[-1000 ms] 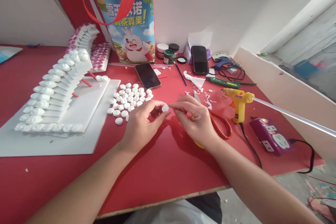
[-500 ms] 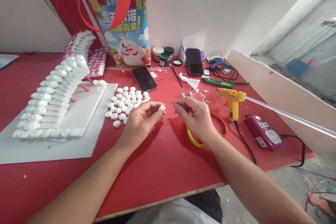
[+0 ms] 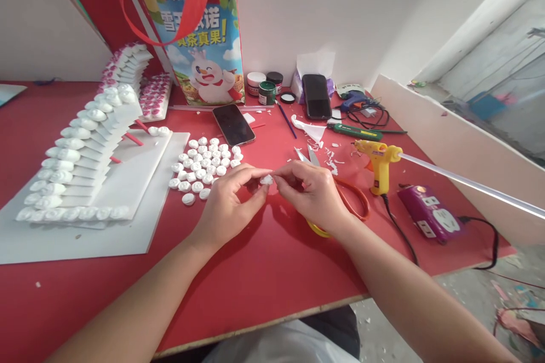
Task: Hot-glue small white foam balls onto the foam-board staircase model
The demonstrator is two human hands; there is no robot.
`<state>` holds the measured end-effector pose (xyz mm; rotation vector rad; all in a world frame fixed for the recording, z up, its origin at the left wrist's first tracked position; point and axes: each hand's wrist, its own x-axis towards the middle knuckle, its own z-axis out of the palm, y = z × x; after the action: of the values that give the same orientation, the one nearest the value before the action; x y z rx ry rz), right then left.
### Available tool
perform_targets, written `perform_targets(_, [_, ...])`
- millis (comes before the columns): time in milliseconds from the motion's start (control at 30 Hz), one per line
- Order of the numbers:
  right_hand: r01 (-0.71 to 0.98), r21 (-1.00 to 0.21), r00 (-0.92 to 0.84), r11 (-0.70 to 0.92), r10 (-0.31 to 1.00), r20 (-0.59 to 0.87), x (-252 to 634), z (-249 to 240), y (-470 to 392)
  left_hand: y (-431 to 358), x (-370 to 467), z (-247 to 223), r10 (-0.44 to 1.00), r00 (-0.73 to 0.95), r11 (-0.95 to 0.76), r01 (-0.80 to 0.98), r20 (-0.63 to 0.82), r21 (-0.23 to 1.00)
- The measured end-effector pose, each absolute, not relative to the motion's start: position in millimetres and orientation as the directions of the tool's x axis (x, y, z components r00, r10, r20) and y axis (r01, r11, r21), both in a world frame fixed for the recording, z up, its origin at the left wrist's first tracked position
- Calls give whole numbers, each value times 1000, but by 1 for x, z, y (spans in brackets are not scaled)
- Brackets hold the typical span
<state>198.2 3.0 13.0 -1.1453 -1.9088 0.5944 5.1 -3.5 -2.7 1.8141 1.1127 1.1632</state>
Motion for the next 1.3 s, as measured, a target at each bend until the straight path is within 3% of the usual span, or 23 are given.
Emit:
perform_targets(433, [491, -746, -248, 450, 893, 376, 198, 16, 2, -3, 5, -2, 932, 252, -324, 255, 261, 911])
perform_targets(667, [452, -848, -186, 277, 959, 214, 197, 14, 4, -2, 5, -1, 959, 283, -14, 17, 8, 1000])
perform_targets(767, [511, -831, -184, 221, 972, 145, 200, 22, 6, -1, 7, -1, 953, 288, 123, -101, -90, 987])
perform_targets(833, [667, -720, -174, 189, 980, 96, 204, 36, 4, 0, 8, -2, 948, 281, 203, -183, -146, 962])
perform_targets(867, [781, -602, -165, 169, 984, 63, 206, 45, 2, 0, 8, -2, 946, 277, 234, -219, -170, 947])
perform_targets(967, [994, -71, -87, 82, 993, -78, 216, 67, -14, 1, 9, -3, 941, 263, 287, -284, -213, 915])
perform_targets(1033, [988, 141, -40, 61, 988, -147, 223, 73, -27, 1, 9, -3, 940, 254, 300, -305, -226, 904])
perform_targets(1133, [962, 268, 5, 45, 983, -183, 232, 64, -40, 2, 9, -2, 937, 251, 318, -327, -242, 890])
perform_targets(1300, [973, 231, 67, -6, 964, -258, 233, 48, -36, 1, 8, -1, 934, 229, 341, -337, -275, 877])
